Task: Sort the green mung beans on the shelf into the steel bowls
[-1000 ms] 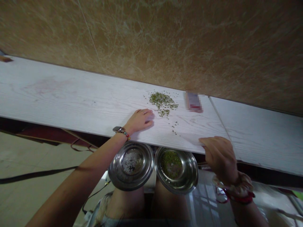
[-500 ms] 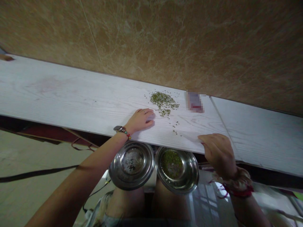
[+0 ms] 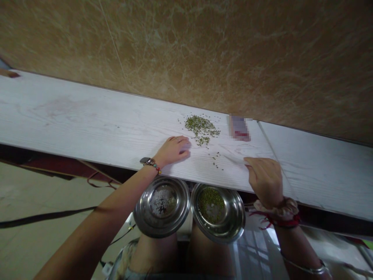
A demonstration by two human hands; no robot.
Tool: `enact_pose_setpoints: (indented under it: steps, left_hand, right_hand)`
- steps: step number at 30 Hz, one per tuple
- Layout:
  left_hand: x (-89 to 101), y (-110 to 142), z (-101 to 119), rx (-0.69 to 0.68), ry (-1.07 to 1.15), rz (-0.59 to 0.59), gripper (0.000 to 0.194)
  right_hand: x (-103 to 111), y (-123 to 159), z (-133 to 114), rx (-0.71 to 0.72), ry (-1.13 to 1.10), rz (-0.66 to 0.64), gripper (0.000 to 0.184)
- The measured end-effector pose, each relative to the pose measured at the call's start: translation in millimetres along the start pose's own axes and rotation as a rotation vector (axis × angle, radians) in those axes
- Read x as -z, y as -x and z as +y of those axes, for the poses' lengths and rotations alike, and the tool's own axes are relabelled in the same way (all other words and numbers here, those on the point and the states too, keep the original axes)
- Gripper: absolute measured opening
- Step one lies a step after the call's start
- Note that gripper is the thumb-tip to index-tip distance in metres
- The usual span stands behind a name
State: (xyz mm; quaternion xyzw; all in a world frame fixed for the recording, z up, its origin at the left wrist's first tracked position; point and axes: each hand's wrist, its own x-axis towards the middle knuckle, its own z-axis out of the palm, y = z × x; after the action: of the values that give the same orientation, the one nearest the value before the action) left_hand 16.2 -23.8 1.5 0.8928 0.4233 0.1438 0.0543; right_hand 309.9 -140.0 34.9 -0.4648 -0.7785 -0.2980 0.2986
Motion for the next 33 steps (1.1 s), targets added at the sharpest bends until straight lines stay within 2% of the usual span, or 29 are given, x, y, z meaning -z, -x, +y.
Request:
enact_pose_setpoints:
  steps: [4,10,19,33]
  left_hand:
    - [0.3,0,0,-0.003,0.003,0.003,0.038]
    - [-0.1,0,-2,-0.015,0.013,0.012,0.037]
    - [0.6,0,0,0.007,0.019,-0.022,0.039]
    - [-1.1,0,-2,-0.009,0.018,0.011,0.037]
  right_hand:
    - [-12,-7,1,0.004,0.022,0.022,0.019]
    - [-20,-14,-1,0.014,-0.011,-0.032,0.021]
    - [1,-14,-13,0.105,-0.106,-0.038,0.021]
    - [28,3,-16,0.088,-0.208,-0.103,0.034]
